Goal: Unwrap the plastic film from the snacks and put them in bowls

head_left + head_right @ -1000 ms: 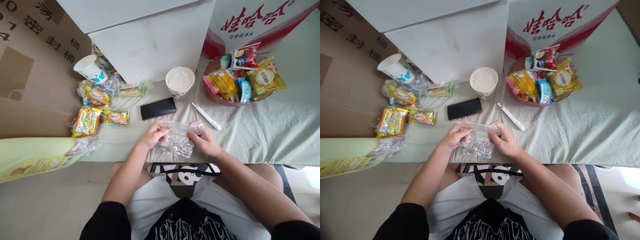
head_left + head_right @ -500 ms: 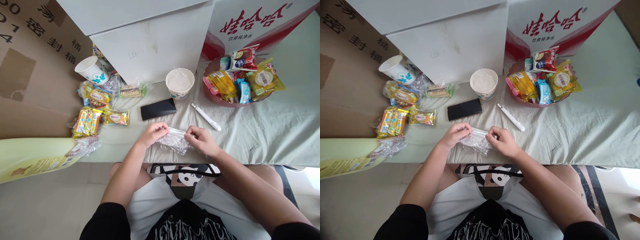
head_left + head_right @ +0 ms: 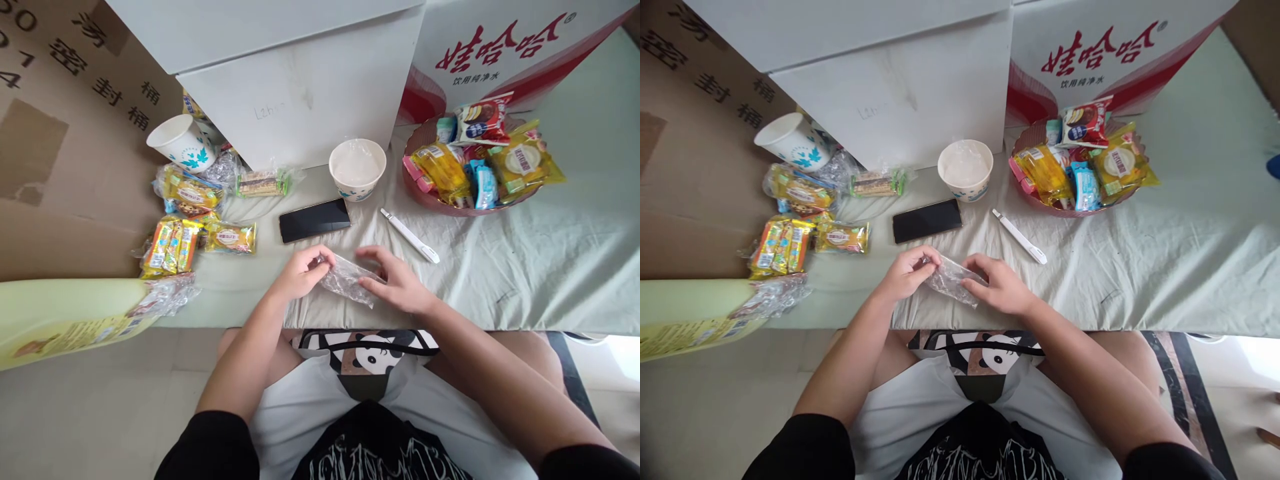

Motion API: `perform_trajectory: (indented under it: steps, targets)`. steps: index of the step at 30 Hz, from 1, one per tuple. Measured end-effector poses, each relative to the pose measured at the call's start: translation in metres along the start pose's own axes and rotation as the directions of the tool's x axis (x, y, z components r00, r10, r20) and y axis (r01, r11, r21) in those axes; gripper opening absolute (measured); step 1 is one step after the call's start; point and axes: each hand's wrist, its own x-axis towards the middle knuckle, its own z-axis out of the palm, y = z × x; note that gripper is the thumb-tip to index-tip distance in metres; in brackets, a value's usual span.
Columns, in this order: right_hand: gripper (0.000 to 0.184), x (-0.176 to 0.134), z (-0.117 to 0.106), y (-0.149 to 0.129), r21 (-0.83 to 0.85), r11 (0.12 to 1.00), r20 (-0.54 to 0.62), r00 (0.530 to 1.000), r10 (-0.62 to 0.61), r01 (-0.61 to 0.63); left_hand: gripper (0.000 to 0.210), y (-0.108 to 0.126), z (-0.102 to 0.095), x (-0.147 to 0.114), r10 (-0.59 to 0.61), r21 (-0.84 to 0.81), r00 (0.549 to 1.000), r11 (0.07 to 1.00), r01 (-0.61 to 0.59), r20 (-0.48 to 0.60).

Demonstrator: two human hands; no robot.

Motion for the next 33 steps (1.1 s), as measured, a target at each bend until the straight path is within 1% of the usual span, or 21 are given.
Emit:
perform_trajectory:
  steps: [1, 2, 3, 4, 5, 6, 7, 8, 9, 11, 12, 14, 16, 18, 21, 24, 26, 28, 29, 31, 33]
  targets:
    - [0.026, 0.0, -0.001, -0.002, -0.051, 0.999, 0.076, 0.997, 0.003, 0.001, 0.009, 0.0, 0.001, 0.001, 0.019, 0.006, 1.0, 1.0, -0.019, -0.005]
    - [0.021, 0.001, -0.002, -0.004, -0.093, 0.996, 0.123, 0.992, 0.009, 0.003, 0.008, -0.001, 0.002, 0.002, 0.048, 0.025, 0.997, 0.999, -0.046, -0.061]
    - [0.021, 0.001, -0.002, -0.005, -0.124, 0.992, 0.137, 0.99, 0.015, 0.002, 0.007, -0.002, 0.004, 0.002, 0.086, 0.066, 0.982, 0.995, -0.076, -0.167]
    - [0.021, 0.001, -0.002, -0.006, -0.146, 0.989, 0.123, 0.992, 0.018, 0.0, 0.007, -0.003, 0.006, 0.002, 0.129, 0.134, 0.945, 0.987, -0.093, -0.301]
    - [0.02, 0.002, -0.001, -0.007, -0.16, 0.987, 0.096, 0.995, 0.019, -0.004, 0.007, -0.004, 0.008, 0.002, 0.177, 0.218, 0.884, 0.972, -0.088, -0.432]
    - [0.019, 0.002, 0.0, -0.007, -0.169, 0.986, 0.07, 0.997, 0.019, -0.007, 0.01, -0.004, 0.011, 0.002, 0.222, 0.3, 0.823, 0.952, -0.066, -0.523]
    - [0.017, 0.002, 0.002, -0.007, -0.176, 0.984, 0.054, 0.998, 0.019, -0.009, 0.015, -0.004, 0.014, 0.001, 0.257, 0.366, 0.791, 0.929, -0.045, -0.556]
    - [0.017, 0.003, 0.003, -0.007, -0.182, 0.983, 0.047, 0.999, 0.017, -0.008, 0.019, -0.004, 0.017, -0.001, 0.279, 0.414, 0.803, 0.909, -0.044, -0.527]
    - [0.016, 0.002, 0.004, -0.007, -0.189, 0.982, 0.044, 0.999, 0.013, -0.005, 0.019, -0.003, 0.021, -0.002, 0.288, 0.441, 0.848, 0.895, -0.073, -0.444]
    - [0.016, 0.002, 0.006, -0.005, -0.204, 0.979, 0.045, 0.999, 0.0, 0.01, 0.012, -0.002, 0.028, -0.004, 0.281, 0.437, 0.937, 0.884, -0.168, -0.209]
    - [0.015, 0.002, 0.006, -0.005, -0.199, 0.98, 0.059, 0.998, -0.018, 0.029, 0.012, -0.001, 0.03, -0.005, 0.274, 0.415, 0.955, 0.886, -0.206, -0.111]
    - [0.011, 0.001, 0.005, -0.004, -0.138, 0.985, 0.103, 0.991, -0.088, 0.102, 0.024, -0.001, 0.033, -0.005, 0.274, 0.359, 0.962, 0.897, -0.258, 0.006]
    - [0.014, 0.001, 0.003, -0.003, -0.037, 0.98, 0.131, 0.973, -0.191, 0.197, 0.032, -0.002, 0.032, -0.004, 0.292, 0.308, 0.954, 0.903, -0.298, 0.066]
    - [0.021, 0.001, 0.002, -0.002, 0.027, 0.961, 0.143, 0.95, -0.276, 0.275, 0.033, -0.003, 0.031, -0.003, 0.318, 0.274, 0.945, 0.904, -0.327, 0.08]
    - [0.023, 0.0, 0.003, 0.001, 0.035, 0.955, 0.148, 0.943, -0.297, 0.295, 0.021, -0.004, 0.03, -0.002, 0.31, 0.225, 0.951, 0.926, -0.302, -0.001]
    - [0.025, -0.001, 0.006, 0.005, 0.039, 0.974, 0.034, 0.974, -0.223, 0.222, 0.023, -0.003, 0.03, -0.004, 0.163, 0.112, 0.984, 0.982, -0.154, -0.07]
    - [0.035, -0.002, 0.009, 0.006, 0.038, 0.981, -0.076, 0.979, -0.187, 0.19, 0.03, -0.002, 0.03, -0.006, 0.039, 0.005, 0.998, 0.999, -0.039, -0.052]
    - [0.048, -0.003, 0.01, 0.005, 0.026, 0.984, -0.115, 0.978, -0.172, 0.176, 0.033, 0.0, 0.031, -0.007, -0.022, -0.074, 1.0, 0.997, 0.021, -0.005]
    - [0.046, -0.003, 0.01, 0.005, 0.016, 0.987, -0.093, 0.983, -0.16, 0.163, 0.033, 0.0, 0.031, -0.008, -0.031, -0.092, 0.999, 0.995, 0.032, 0.01]
    - [0.03, -0.002, 0.01, 0.004, -0.006, 0.995, -0.055, 0.993, -0.105, 0.105, 0.034, 0.001, 0.032, -0.009, -0.028, -0.104, 1.0, 0.994, 0.028, 0.003]
    - [0.025, -0.001, 0.009, 0.004, 0.011, 1.0, -0.075, 0.997, -0.024, 0.025, 0.045, 0.001, 0.032, -0.008, -0.043, -0.111, 0.999, 0.993, 0.041, -0.015]
